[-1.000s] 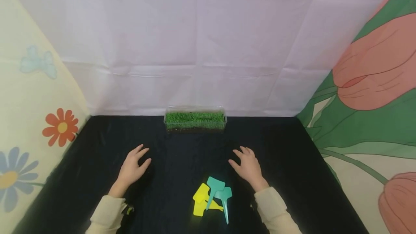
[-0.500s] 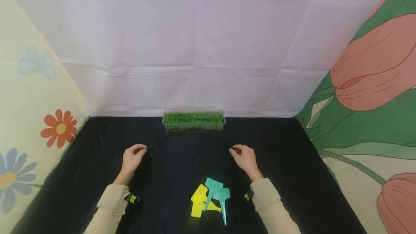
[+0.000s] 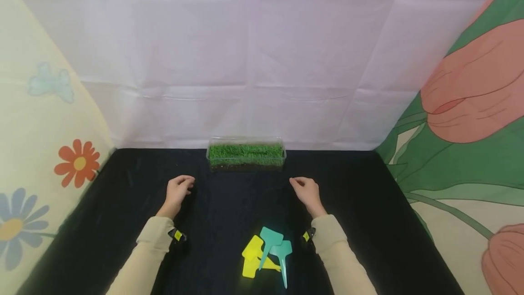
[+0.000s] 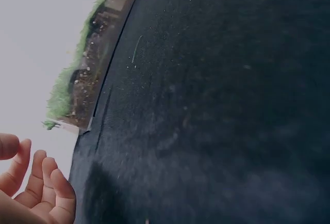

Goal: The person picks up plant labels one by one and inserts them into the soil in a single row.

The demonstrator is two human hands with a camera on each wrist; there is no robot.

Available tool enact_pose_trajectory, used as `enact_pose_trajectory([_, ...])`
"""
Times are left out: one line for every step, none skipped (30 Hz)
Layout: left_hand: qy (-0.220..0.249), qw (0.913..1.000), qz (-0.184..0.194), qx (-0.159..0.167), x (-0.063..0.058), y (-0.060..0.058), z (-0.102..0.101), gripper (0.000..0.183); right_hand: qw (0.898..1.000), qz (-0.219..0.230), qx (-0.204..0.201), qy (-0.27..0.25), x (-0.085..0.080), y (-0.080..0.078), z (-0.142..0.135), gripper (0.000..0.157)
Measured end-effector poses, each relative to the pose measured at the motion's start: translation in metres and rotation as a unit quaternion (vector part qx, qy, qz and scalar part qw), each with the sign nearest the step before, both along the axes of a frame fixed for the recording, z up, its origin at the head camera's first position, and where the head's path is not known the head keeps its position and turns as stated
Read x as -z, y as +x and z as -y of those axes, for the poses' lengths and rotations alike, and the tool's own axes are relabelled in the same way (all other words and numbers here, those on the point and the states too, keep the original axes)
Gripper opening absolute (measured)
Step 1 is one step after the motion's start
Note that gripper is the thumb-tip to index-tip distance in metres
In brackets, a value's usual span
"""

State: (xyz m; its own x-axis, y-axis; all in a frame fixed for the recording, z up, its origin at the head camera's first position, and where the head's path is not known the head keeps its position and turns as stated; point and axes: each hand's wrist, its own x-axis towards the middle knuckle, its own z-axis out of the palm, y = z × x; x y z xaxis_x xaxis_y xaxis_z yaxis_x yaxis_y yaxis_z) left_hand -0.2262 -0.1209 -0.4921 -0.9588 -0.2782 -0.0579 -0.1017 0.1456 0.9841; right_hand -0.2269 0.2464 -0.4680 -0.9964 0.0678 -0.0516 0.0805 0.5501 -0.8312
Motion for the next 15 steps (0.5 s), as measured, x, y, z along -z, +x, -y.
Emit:
enact_pose_trajectory([0.010,0.9999,0.001,-0.005,0.000,-0.003,-0.001,0.020,1.000,0.005,0.003,-0.008,0.001,-0.002,0.001,0.042])
enact_pose_trajectory([0.017,0.9998,0.001,-0.009,0.001,-0.005,-0.002,0.020,1.000,0.011,0.007,-0.018,0.002,-0.005,0.002,0.043])
enact_pose_trajectory([0.021,0.9997,0.003,-0.014,0.001,-0.008,-0.003,0.020,0.999,0.017,0.009,-0.026,0.002,-0.007,0.003,0.045])
enact_pose_trajectory([0.025,0.9995,0.004,-0.019,0.002,-0.010,-0.003,0.020,0.999,0.023,0.012,-0.034,0.003,-0.009,0.004,0.045])
enact_pose_trajectory([0.028,0.9993,0.004,-0.023,0.003,-0.012,-0.004,0.020,0.999,0.028,0.015,-0.042,0.004,-0.012,0.005,0.046])
enact_pose_trajectory([0.031,0.9991,0.005,-0.028,0.003,-0.014,-0.004,0.020,0.998,0.032,0.019,-0.050,0.004,-0.014,0.006,0.046])
enact_pose_trajectory([0.035,0.9988,0.006,-0.034,0.003,-0.016,-0.005,0.020,0.998,0.035,0.020,-0.057,0.004,-0.016,0.007,0.047])
enact_pose_trajectory([0.037,0.9986,0.006,-0.039,0.004,-0.017,-0.006,0.020,0.997,0.038,0.022,-0.064,0.004,-0.018,0.008,0.047])
enact_pose_trajectory([0.038,0.9983,0.006,-0.044,0.004,-0.019,-0.007,0.020,0.997,0.040,0.023,-0.070,0.004,-0.020,0.009,0.047])
enact_pose_trajectory([0.041,0.9980,0.004,-0.049,0.004,-0.021,-0.009,0.021,0.996,0.041,0.027,-0.075,0.004,-0.022,0.010,0.046])
enact_pose_trajectory([0.042,0.9977,0.004,-0.053,0.004,-0.022,-0.011,0.021,0.996,0.040,0.030,-0.079,0.004,-0.025,0.011,0.046])
enact_pose_trajectory([0.044,0.9975,0.004,-0.056,0.004,-0.024,-0.013,0.021,0.995,0.040,0.032,-0.082,0.003,-0.028,0.011,0.046])
enact_pose_trajectory([0.046,0.9973,0.005,-0.057,0.003,-0.026,-0.015,0.022,0.995,0.041,0.035,-0.087,0.003,-0.030,0.012,0.046])
enact_pose_trajectory([0.046,0.9972,0.007,-0.058,0.003,-0.028,-0.017,0.022,0.994,0.044,0.041,-0.092,0.002,-0.033,0.012,0.046])
enact_pose_trajectory([0.048,0.9971,0.009,-0.058,0.002,-0.030,-0.020,0.023,0.993,0.045,0.045,-0.097,0.001,-0.036,0.013,0.046])
